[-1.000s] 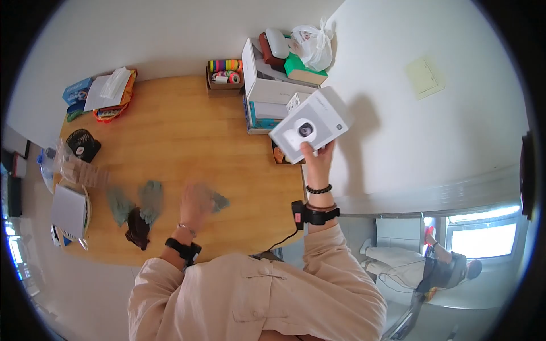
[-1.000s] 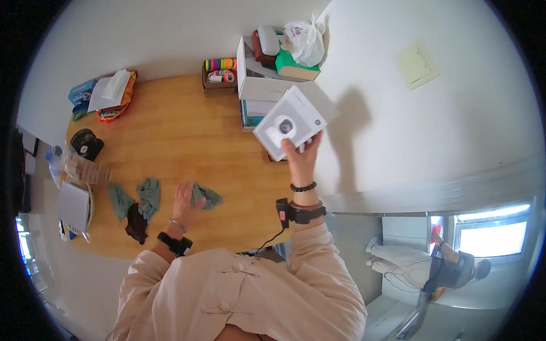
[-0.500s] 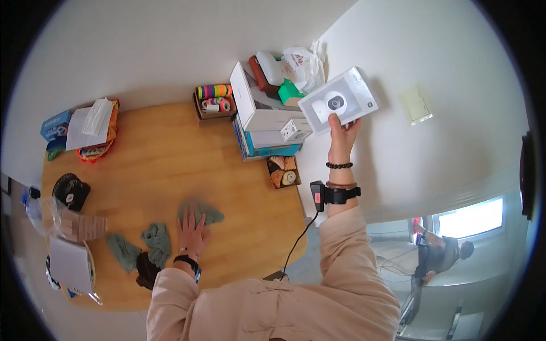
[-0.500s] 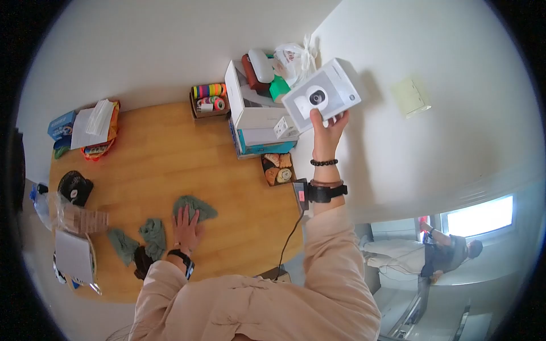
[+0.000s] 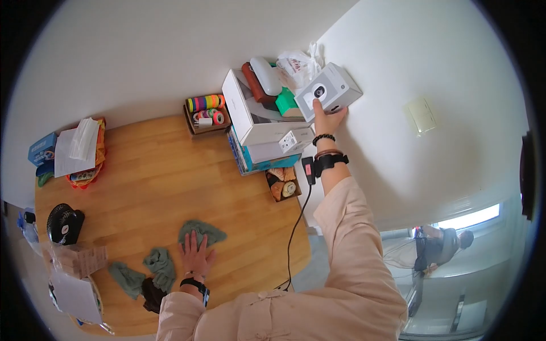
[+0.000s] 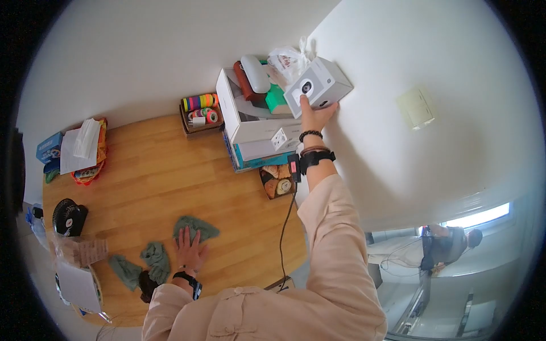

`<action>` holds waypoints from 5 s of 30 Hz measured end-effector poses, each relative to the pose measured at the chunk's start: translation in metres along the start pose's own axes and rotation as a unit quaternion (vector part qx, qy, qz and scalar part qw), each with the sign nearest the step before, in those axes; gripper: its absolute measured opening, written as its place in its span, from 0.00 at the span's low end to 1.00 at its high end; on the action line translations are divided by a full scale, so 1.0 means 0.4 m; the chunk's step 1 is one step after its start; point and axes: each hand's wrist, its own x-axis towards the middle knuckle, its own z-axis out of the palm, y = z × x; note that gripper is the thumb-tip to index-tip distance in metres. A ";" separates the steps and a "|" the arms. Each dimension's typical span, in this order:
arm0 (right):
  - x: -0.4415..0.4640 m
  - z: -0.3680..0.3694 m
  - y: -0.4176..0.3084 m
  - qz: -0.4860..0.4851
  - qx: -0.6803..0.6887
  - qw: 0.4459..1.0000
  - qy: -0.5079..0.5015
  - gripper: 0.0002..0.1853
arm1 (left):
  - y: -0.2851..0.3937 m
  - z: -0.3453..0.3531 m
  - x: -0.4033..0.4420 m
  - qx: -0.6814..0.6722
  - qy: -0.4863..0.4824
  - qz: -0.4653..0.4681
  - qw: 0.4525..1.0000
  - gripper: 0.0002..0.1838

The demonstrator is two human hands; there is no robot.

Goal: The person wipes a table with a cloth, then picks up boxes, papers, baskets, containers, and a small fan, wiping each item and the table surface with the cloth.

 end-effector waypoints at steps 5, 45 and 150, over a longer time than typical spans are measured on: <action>-0.014 -0.039 0.008 -0.010 0.058 0.998 -0.013 0.48 | 0.012 -0.008 0.006 0.026 0.003 0.001 1.000 0.28; -0.627 0.645 0.014 0.089 0.172 0.788 -0.585 0.55 | -0.001 -0.008 0.013 0.013 0.024 -0.017 0.999 0.24; -0.747 -0.275 -0.451 0.166 0.342 0.624 -0.683 0.20 | 0.212 -0.679 -0.157 -0.577 0.206 0.108 0.783 0.10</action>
